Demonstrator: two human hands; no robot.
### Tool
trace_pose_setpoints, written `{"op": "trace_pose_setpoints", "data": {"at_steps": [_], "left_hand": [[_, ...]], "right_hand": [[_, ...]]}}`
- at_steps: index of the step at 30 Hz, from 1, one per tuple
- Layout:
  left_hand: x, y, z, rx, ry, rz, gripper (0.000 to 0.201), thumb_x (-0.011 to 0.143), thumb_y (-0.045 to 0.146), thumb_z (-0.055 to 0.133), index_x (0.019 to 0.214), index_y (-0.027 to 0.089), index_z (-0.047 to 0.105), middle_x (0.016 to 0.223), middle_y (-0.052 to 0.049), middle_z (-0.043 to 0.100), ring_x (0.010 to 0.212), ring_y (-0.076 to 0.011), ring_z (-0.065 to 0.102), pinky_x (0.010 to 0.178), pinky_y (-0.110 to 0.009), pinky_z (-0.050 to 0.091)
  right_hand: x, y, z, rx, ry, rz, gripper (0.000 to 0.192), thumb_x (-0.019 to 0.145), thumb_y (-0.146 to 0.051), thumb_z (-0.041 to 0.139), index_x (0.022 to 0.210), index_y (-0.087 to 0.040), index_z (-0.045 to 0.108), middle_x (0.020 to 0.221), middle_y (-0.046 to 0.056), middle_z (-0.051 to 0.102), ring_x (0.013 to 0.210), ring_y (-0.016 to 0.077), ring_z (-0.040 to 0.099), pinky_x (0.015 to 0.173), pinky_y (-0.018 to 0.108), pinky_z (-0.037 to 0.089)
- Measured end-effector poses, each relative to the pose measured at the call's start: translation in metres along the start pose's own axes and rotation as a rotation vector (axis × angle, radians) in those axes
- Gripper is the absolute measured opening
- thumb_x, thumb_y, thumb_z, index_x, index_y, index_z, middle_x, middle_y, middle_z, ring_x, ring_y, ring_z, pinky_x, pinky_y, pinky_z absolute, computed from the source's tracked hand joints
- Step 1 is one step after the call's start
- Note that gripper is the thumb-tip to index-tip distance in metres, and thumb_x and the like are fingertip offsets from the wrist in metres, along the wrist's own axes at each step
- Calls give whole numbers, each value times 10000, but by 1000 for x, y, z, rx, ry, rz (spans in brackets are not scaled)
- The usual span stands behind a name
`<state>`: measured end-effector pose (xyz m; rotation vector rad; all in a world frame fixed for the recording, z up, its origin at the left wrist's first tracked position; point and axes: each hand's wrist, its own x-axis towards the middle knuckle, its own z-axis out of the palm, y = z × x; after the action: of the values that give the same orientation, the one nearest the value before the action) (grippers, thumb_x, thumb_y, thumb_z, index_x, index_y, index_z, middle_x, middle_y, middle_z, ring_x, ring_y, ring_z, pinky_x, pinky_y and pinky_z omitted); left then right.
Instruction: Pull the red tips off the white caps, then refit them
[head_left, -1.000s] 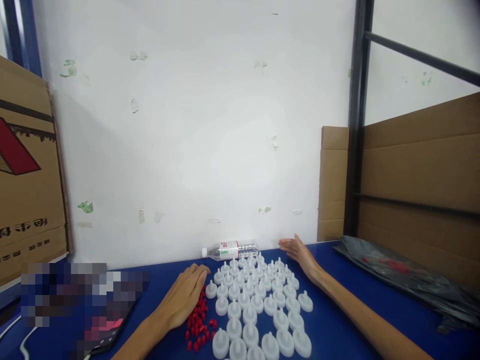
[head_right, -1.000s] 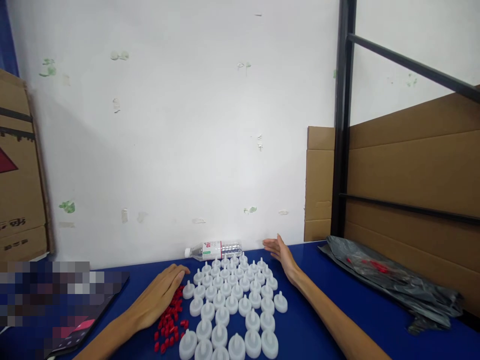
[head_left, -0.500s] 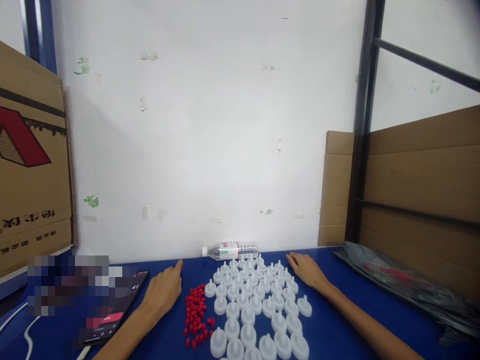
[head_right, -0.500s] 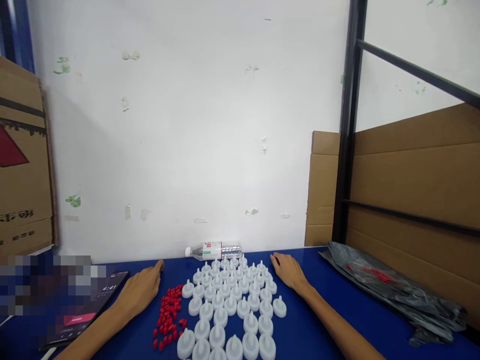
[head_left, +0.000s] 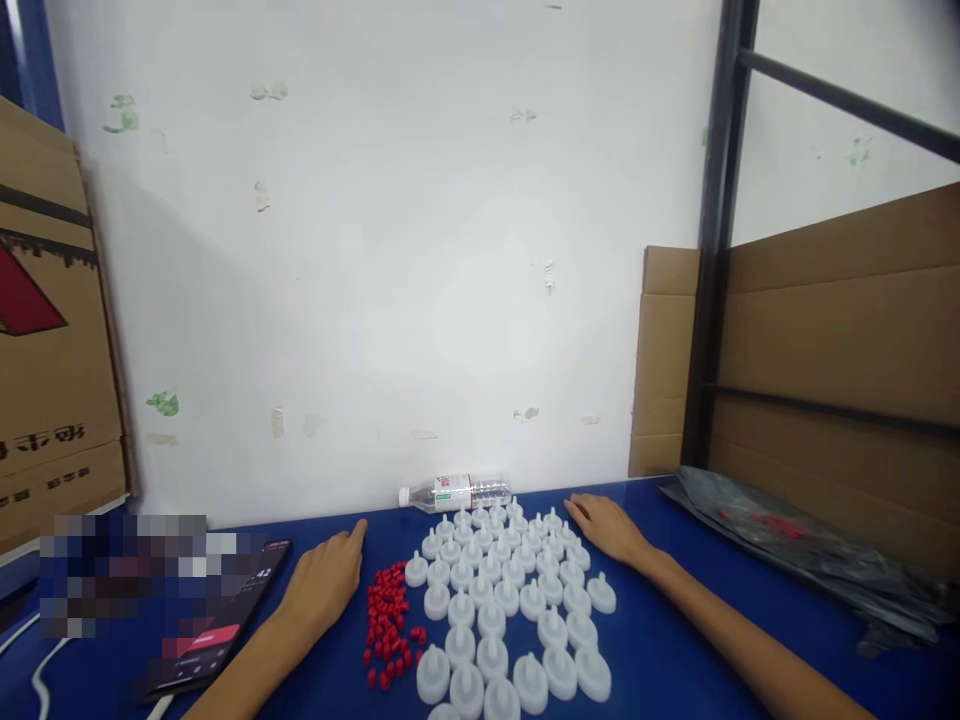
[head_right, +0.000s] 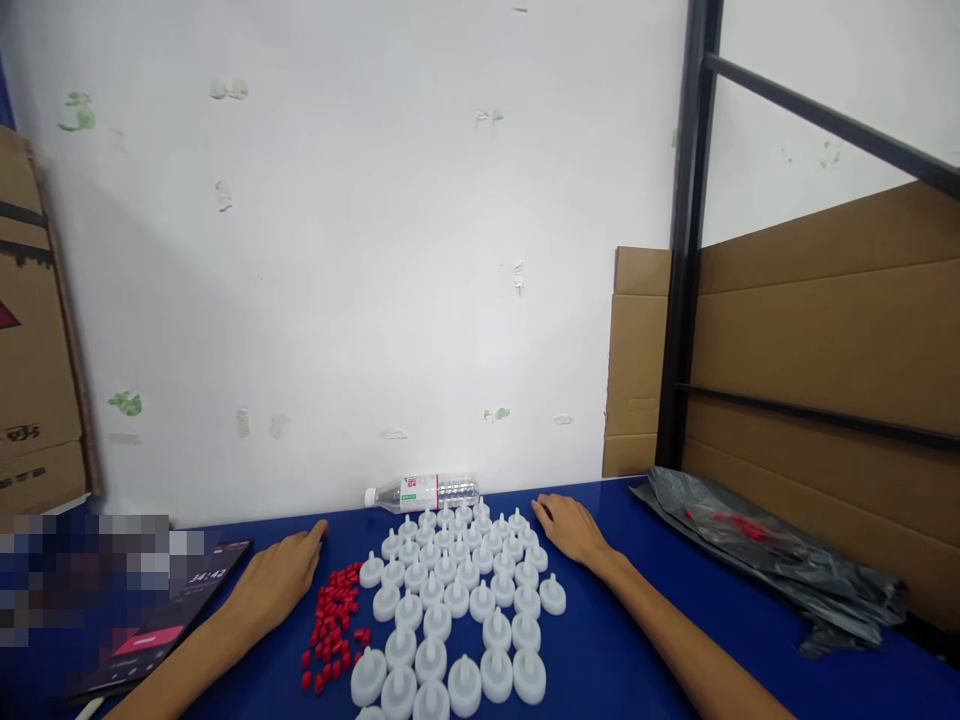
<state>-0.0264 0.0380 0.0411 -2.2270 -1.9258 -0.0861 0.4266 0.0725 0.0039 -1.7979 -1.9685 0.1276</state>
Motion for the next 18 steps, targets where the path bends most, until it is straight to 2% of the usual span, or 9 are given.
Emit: {"op": "trace_pose_setpoints", "data": {"at_steps": [13,16,18], "left_hand": [[-3,2,-2,-18,14,16,411,1027,170,281,1339,117,545,1147,-204,732,1049,-326,722,856,-421,526],[-4,2,-11,-25,27,7,383,1033,203,302,1295,121,568,1094,-204,745,1014,-341,731,846,-433,520],[-6,2,-24,-27,56,-23,383,1045,226,282,1276,121,569,1037,-209,749,969,-347,738,832,-439,512]], "right_hand": [[-6,-9,-6,-6,6,-30,241,1020,-375,605,1165,-190,659,1182,71,673,984,207,674,868,409,573],[-10,-14,-7,-7,-1,-33,235,1026,-392,591,1110,-188,672,1124,58,688,928,189,677,837,382,576],[-11,-18,-10,-7,16,-20,243,1024,-404,590,1070,-180,673,1048,44,696,871,176,675,814,372,570]]}}
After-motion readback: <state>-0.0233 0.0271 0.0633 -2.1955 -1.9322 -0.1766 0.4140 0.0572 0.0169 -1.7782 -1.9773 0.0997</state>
